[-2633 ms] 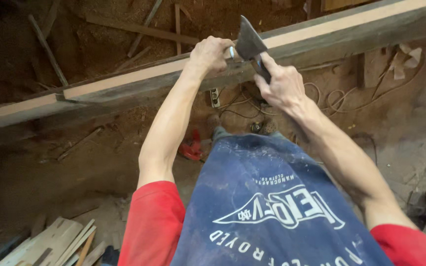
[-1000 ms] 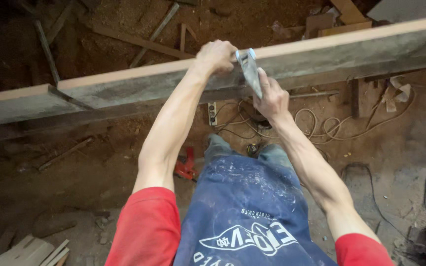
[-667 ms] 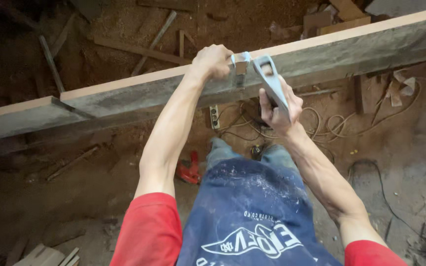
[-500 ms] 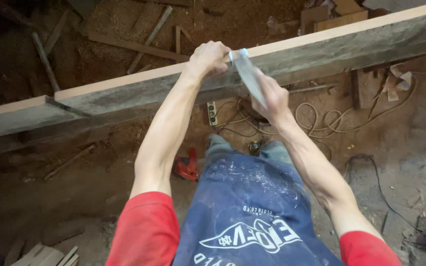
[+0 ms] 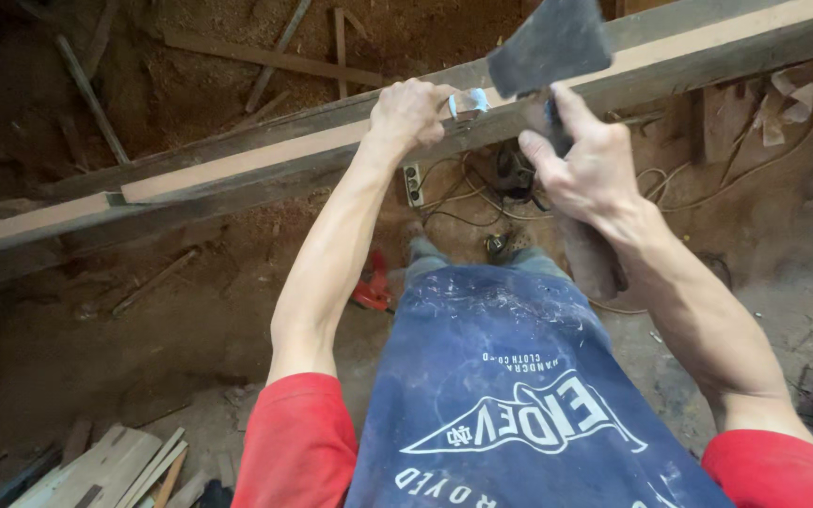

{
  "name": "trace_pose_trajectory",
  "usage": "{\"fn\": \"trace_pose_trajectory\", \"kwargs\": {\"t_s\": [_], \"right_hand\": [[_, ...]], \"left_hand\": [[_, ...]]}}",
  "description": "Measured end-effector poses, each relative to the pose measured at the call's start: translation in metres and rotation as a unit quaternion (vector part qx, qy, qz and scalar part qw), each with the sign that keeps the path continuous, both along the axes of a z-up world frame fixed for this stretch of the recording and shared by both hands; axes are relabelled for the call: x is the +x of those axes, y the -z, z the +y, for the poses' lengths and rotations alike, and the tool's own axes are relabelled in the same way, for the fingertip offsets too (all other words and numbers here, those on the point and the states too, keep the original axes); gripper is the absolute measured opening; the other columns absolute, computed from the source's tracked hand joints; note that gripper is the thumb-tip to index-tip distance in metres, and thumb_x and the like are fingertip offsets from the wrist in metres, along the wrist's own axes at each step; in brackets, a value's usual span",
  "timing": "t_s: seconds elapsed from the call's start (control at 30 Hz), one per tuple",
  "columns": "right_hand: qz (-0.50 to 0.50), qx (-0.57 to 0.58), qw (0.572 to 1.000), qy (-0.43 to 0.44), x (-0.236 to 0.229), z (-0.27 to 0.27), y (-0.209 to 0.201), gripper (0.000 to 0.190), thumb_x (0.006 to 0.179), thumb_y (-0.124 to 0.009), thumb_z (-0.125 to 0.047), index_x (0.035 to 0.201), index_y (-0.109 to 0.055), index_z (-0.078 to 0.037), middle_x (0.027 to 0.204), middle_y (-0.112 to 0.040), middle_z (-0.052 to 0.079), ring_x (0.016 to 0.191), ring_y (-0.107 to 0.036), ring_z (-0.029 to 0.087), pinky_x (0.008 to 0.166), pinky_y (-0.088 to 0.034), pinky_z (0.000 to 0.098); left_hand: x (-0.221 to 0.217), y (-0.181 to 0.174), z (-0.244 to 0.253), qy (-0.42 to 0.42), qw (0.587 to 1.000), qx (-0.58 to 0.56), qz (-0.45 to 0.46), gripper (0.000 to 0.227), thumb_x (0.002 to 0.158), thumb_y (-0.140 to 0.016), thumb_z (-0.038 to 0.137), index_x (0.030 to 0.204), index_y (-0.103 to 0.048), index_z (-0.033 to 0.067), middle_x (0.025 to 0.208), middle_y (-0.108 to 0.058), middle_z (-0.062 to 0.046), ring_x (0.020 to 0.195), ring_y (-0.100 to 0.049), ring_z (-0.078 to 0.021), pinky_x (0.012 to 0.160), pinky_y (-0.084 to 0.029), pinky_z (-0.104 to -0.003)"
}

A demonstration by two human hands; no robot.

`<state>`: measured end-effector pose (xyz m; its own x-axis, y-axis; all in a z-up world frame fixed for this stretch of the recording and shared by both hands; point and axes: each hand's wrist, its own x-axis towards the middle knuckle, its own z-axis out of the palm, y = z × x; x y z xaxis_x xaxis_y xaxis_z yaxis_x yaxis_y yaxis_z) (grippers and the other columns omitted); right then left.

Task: The person cuts a wooden strip with a circular saw, then uses a hammer to drive small wooden plugs into pre-drilled holes along a long wooden beam. The person repeatedly cuts, positions, and hammers plugs into the beam.

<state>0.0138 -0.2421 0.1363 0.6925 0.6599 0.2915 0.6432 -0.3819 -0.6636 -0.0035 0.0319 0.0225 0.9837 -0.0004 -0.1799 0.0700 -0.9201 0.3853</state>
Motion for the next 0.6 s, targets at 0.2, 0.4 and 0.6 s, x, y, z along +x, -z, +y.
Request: {"fn": "trace_pose_trajectory", "kwargs": {"t_s": [0.2,0.4,0.6], "right_hand": [[-0.015,-0.031,0.998,0.061,-0.007,0.034,-0.021,0.026,0.102,-0.075,-0.015,0.116,-0.058,0.0,0.087,-0.072,0.024,0.075,-0.075,0.035,0.067,-0.06,0.0446],[0.101,-0.219,0.969,0.05,0.014,0.044,-0.006,0.055,0.098,-0.07,-0.017,0.147,-0.052,0.0,0.079,-0.07,0.026,0.06,-0.072,0.034,0.057,-0.06,0.0421],[0.031,-0.038,0.999,0.014,0.012,0.023,-0.028,0.034,0.117,-0.068,-0.02,0.141,-0.058,0.001,0.088,-0.077,0.017,0.076,-0.078,0.025,0.063,-0.062,0.036]], "left_hand": [[0.004,0.002,0.003,-0.007,0.999,-0.013,0.04,0.059,0.073,-0.066,0.007,0.126,-0.069,0.0326,0.094,-0.075,-0.013,0.087,-0.074,-0.0332,0.077,-0.06,-0.046],[0.004,0.0,0.001,-0.019,1.0,-0.017,-0.002,0.052,0.076,-0.069,0.008,0.121,-0.074,0.0335,0.093,-0.076,-0.012,0.085,-0.073,-0.0331,0.077,-0.059,-0.047],[0.011,0.008,0.009,0.013,0.999,-0.002,0.034,0.049,0.075,-0.071,0.009,0.121,-0.073,0.0268,0.09,-0.075,-0.011,0.084,-0.074,-0.0316,0.076,-0.06,-0.046]]}}
